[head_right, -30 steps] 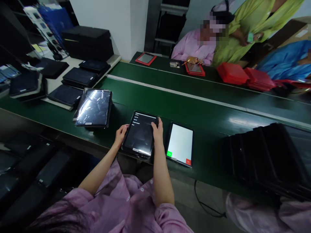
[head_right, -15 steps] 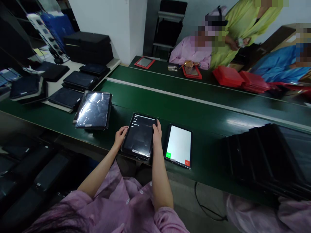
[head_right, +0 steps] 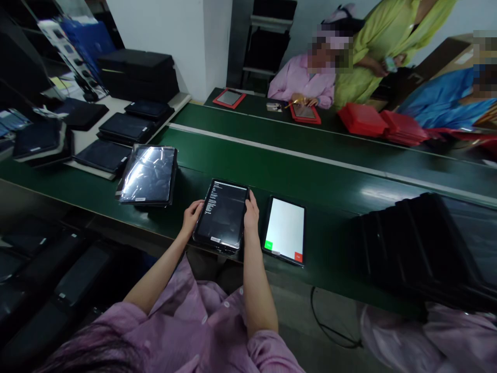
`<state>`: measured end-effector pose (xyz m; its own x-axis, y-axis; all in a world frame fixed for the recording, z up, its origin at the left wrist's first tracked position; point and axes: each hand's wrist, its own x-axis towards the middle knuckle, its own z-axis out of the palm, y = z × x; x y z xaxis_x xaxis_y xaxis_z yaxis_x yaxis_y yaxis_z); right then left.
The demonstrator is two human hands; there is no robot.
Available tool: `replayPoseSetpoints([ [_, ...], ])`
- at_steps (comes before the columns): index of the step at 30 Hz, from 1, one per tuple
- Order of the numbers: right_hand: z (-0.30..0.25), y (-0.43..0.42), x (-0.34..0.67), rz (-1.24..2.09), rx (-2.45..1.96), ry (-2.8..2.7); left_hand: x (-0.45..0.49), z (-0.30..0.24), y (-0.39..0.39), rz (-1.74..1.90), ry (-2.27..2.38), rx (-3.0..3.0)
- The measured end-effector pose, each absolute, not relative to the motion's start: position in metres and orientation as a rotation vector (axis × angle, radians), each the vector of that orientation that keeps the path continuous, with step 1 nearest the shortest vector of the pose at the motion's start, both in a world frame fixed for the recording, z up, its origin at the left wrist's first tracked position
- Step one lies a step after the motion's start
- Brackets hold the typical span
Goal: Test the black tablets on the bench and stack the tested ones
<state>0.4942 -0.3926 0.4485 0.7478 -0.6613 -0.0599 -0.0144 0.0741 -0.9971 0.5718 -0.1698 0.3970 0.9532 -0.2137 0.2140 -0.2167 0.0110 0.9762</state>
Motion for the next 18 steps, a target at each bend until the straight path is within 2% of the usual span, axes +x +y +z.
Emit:
replayPoseSetpoints([
  [8,0.461,-0.390,0.494,-0.480,-1.557,0.600,0.571,0.399,-0.170,-0.009,-0.328,1.583],
  [18,0.493,-0.381,0.482,-0.876,-2.033,0.339,0.570,0.401,-0.171,-0.010,-0.321,1.572],
])
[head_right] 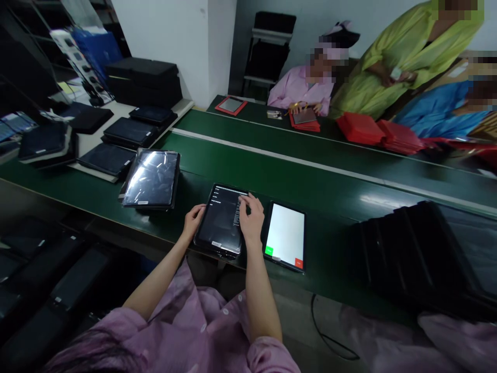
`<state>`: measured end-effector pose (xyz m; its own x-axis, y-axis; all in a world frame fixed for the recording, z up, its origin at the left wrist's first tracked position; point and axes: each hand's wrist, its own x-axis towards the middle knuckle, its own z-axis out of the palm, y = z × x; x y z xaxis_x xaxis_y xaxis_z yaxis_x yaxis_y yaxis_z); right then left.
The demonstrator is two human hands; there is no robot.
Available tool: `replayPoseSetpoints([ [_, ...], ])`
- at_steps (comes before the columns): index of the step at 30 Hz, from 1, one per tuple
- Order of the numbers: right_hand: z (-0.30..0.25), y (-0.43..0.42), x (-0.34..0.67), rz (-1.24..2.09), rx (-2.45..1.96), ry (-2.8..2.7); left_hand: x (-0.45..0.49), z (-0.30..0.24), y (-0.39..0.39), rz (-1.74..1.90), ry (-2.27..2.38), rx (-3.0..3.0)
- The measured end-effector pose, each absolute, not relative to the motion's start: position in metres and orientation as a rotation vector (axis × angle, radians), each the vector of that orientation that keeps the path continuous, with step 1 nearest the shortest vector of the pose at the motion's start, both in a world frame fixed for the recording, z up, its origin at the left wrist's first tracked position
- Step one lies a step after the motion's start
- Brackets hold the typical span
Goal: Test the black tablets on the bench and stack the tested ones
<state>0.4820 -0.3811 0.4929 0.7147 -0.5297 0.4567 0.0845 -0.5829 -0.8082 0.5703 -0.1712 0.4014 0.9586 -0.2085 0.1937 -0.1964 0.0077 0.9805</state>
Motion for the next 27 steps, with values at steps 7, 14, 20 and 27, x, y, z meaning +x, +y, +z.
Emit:
replayPoseSetpoints([
  [7,0.490,-0.387,0.487,-0.863,-2.254,0.214,0.571,0.401,-0.171,-0.002,-0.330,1.574],
  [14,0.492,-0.388,0.477,-0.907,-2.235,0.232,0.571,0.399,-0.171,-0.013,-0.327,1.564],
  [20,0.488,-0.389,0.480,-0.841,-2.295,0.230,0.571,0.399,-0.172,-0.021,-0.310,1.544],
  [27,0.489,-0.385,0.472,-0.933,-2.264,0.260,0.572,0.399,-0.172,-0.019,-0.318,1.547],
])
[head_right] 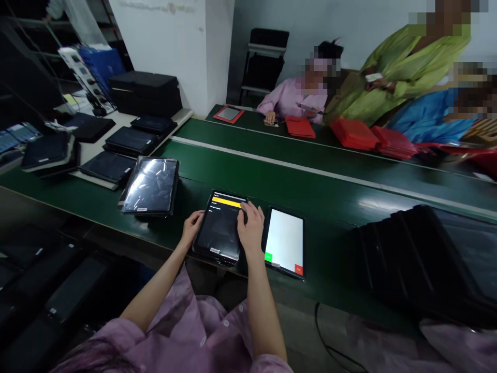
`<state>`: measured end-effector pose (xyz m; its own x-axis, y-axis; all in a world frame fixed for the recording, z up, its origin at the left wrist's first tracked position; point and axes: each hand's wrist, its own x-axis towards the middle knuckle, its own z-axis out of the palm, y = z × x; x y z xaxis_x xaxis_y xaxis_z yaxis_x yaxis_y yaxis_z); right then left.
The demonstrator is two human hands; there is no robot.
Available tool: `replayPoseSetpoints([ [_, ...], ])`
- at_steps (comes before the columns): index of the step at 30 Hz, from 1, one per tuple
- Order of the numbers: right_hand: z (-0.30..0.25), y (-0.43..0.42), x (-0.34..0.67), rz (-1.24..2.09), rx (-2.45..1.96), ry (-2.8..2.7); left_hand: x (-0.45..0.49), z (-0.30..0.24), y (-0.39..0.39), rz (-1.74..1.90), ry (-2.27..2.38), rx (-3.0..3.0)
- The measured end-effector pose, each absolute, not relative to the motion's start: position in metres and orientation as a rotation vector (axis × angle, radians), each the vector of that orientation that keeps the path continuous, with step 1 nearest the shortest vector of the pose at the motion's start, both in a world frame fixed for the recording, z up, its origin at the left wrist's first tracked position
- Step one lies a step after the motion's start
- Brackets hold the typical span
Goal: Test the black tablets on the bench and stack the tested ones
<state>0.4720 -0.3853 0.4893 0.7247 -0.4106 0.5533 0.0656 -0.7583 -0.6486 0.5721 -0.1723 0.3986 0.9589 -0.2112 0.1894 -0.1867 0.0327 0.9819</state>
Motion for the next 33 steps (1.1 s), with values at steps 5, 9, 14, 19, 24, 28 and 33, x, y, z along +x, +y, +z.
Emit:
replayPoseSetpoints([
  [5,0.489,-0.377,0.463,-0.944,-2.224,0.246,0.573,0.398,-0.171,-0.020,-0.311,1.558],
  [9,0.488,-0.371,0.459,-0.919,-2.195,0.222,0.572,0.399,-0.171,-0.030,-0.312,1.558],
  [14,0.489,-0.367,0.456,-0.916,-2.207,0.182,0.572,0.398,-0.171,-0.022,-0.296,1.554],
  [19,0.490,-0.366,0.457,-0.927,-2.189,0.180,0.573,0.395,-0.172,-0.036,-0.291,1.555],
  [24,0.491,-0.369,0.461,-0.858,-2.222,0.187,0.574,0.393,-0.171,-0.028,-0.291,1.551],
  [28,0.492,-0.369,0.457,-0.811,-2.239,0.197,0.574,0.394,-0.172,-0.037,-0.280,1.553],
  [33,0.475,-0.375,0.438,-0.762,-2.019,0.575,0.574,0.394,-0.176,-0.025,-0.277,1.561],
])
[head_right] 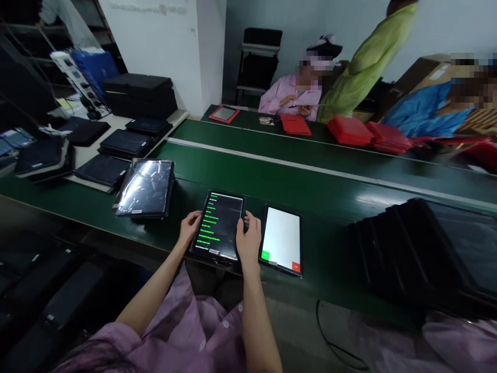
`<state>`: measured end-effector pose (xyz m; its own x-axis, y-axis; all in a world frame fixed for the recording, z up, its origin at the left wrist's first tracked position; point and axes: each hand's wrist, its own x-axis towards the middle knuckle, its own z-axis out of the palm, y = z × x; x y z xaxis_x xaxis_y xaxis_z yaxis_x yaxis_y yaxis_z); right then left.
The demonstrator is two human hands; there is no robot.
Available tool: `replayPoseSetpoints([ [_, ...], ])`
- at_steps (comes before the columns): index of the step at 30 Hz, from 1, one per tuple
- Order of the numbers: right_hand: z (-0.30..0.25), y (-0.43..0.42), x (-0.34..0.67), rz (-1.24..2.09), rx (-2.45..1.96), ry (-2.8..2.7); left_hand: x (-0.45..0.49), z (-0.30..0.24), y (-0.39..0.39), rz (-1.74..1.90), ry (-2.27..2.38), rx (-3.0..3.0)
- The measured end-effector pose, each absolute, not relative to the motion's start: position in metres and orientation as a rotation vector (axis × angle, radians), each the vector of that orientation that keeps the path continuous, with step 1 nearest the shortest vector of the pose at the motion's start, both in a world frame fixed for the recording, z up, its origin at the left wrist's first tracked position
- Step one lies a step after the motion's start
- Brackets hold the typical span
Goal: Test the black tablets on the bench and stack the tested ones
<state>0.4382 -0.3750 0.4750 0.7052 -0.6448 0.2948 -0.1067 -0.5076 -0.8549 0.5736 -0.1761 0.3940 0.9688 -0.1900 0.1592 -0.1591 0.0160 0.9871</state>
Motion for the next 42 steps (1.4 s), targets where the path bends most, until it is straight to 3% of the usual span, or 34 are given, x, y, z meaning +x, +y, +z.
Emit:
replayPoseSetpoints([
  [5,0.451,-0.395,0.432,-0.442,-1.673,0.814,0.578,0.396,-0.179,-0.039,-0.262,1.700],
  [10,0.457,-0.398,0.439,-0.239,-1.200,0.694,0.579,0.403,-0.176,-0.044,-0.254,1.781],
  [19,0.469,-0.442,0.402,-0.515,-1.114,0.708,0.584,0.410,-0.169,-0.104,-0.257,1.977],
  [23,0.476,-0.516,0.363,-0.609,-1.133,0.791,0.591,0.438,-0.171,0.234,-0.551,2.116],
  [25,0.479,-0.549,0.347,-0.602,-1.152,0.826,0.594,0.455,-0.189,0.324,-0.744,2.145],
  [30,0.475,-0.585,0.331,-0.506,-1.209,0.894,0.590,0.474,-0.270,0.157,-1.096,2.266],
  [35,0.459,-0.586,0.335,-0.433,-1.250,0.912,0.580,0.473,-0.321,0.136,-1.018,2.462],
  [42,0.446,-0.586,0.350,-0.405,-1.306,0.979,0.582,0.478,-0.332,0.091,-0.899,2.577],
])
